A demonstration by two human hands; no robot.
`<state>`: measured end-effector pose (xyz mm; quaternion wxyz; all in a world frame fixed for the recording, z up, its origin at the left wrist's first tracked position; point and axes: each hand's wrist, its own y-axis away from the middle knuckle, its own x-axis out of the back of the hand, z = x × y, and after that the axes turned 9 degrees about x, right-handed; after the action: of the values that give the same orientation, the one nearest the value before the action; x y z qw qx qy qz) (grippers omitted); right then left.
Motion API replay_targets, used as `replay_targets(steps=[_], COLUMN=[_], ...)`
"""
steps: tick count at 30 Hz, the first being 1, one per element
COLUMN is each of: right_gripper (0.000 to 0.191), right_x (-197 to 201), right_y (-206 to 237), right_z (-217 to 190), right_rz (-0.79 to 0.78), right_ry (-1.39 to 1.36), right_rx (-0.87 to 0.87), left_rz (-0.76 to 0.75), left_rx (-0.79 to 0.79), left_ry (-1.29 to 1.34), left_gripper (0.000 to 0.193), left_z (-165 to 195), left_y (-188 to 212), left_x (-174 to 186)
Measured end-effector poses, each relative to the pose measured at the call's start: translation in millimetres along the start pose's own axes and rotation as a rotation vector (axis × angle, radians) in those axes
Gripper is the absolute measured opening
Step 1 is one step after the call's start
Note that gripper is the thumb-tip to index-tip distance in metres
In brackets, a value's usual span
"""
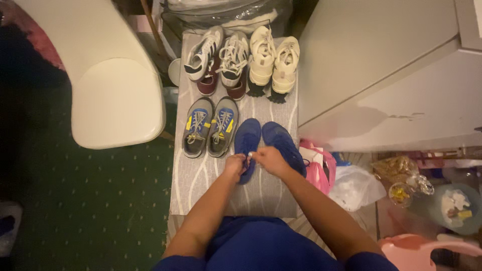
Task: The person stands at a bench with several pairs of shoes and removes the laces from a pair of blue sneakers, pulling the lace fully out of each shoe. They set the removed laces aside and pick up a white sneaker to continue with the next pair.
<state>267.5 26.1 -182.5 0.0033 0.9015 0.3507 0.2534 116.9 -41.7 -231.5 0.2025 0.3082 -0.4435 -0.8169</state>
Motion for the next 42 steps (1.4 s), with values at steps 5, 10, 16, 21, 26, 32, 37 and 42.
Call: replay_targets(steps=[5,10,16,21,26,32,37,42], right_gripper=[0.026,0.024,0.024,0.028,0.033,0.019,0.041,0.054], right_x=[48.5,73.7,30.6,-19.6,-41.2,-38.4,-30.8,2.7], right_y=[-31.0,-59.5,-81.2,-48.9,-30.9,-34.0,-41.0,-35.3], right_z=[-44.2,-80.8,-9.1,18.6,3.4,16.9,9.2,-3.4], right_rz=[-0.129,-0.099,0.037,-0.062,0.035,0.121,-0.095,-0.122], right_ry=[-0.573,-0.701,-0.375,0.317,0.512,0.257,0.121,0.509], right_rx=[0.095,0.075,-0.072,0.189,0.221,0.254,0.150,0.163], left_rz=[0.015,0.212,0.144,0.048,0.017,0.011,0.068,-0.130], left_rx=[-0.209,-0.367,-0.510,-0.539,-0.774,-0.762,-0.758,-0.479], left_ry=[-0.362,-0.719,-0.661,-0.760,-1.036,-1.106,-1.208,-1.023], left_gripper=[0.017,0.007,0.021,0.031,0.022,0.047,0.022,0.016], left_z=[7.3,13.7,40.5,42.4,34.4,36.3,39.4,55.7], left_y=[-10.1,-14.5,-16.0,-34.4,-44.7,-20.9,-13.1,-25.1], left_x=[17.5,28.7,40.1,43.1,43.6,50.3,42.0,44.1])
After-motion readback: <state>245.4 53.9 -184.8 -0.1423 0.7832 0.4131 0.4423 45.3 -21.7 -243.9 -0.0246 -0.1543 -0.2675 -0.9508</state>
